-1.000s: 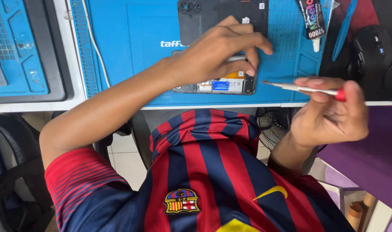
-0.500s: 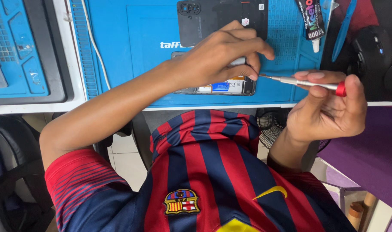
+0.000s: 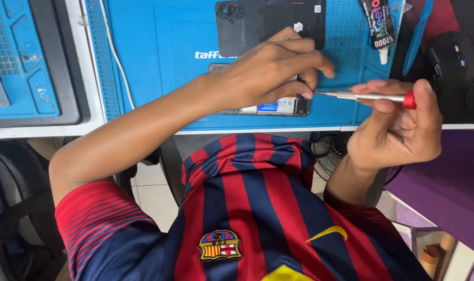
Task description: The person uses a screwdriver to remove screws from a disassembled smartphone, then cleans the camera area with a cotton swab. They apply adhesive along the phone's frame and handle the back cover, preparing for reassembly.
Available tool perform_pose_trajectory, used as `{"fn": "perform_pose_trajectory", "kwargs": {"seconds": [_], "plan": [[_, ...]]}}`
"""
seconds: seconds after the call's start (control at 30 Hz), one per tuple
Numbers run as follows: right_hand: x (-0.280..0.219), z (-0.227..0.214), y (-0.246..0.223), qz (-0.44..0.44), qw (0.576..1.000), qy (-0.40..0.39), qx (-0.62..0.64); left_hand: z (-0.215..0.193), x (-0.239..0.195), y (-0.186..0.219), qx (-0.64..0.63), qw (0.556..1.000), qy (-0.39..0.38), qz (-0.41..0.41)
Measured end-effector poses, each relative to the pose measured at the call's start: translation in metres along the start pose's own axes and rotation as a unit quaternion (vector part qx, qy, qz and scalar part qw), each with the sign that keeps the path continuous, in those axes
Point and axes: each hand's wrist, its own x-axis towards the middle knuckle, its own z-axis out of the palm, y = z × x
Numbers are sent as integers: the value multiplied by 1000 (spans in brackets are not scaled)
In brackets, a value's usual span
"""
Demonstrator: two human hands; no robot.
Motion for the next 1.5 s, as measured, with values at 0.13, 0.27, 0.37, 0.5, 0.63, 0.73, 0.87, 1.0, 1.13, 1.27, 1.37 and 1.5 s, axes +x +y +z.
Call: {"fn": "perform_pose_trajectory", "kwargs": {"seconds": [0.13, 0.27, 0.37, 0.5, 0.63, 0.73, 0.87, 1.0, 1.13, 1.27, 1.37, 1.5], "plan": [[0, 1, 1, -11, 1000, 13, 7, -1, 0, 0, 1, 1000, 2, 4], [-1, 0, 3, -19, 1000, 20, 11, 0, 0, -1, -3, 1000, 5, 8], [-2, -1, 4, -22, 999, 22, 18, 0, 0, -2, -4, 1000, 9, 11], [-3, -1, 6, -30, 999, 25, 24, 0, 0, -3, -1, 1000, 12, 19], [-4, -3, 8, -33, 999, 24, 29, 0, 0, -2, 2, 1000, 15, 16], [-6, -2, 8, -28, 998, 45, 31, 0, 0, -2, 1, 1000, 19, 18], [-6, -3, 8, -39, 997, 59, 32, -1, -1, 0, -7, 999, 27, 19], [-4, -4, 6, -41, 998, 42, 36, -2, 0, 1, -9, 999, 29, 20], [-1, -3, 1, -32, 999, 16, 27, -2, -1, 3, -2, 999, 28, 17], [1, -1, -3, -19, 999, 31, 28, 0, -2, 3, 22, 999, 39, 29], [3, -2, -3, -23, 1000, 17, 4, 2, -2, 3, 31, 998, 48, 39], [6, -1, 0, -22, 1000, 0, 9, 3, -4, 4, 6, 999, 44, 20]]}}
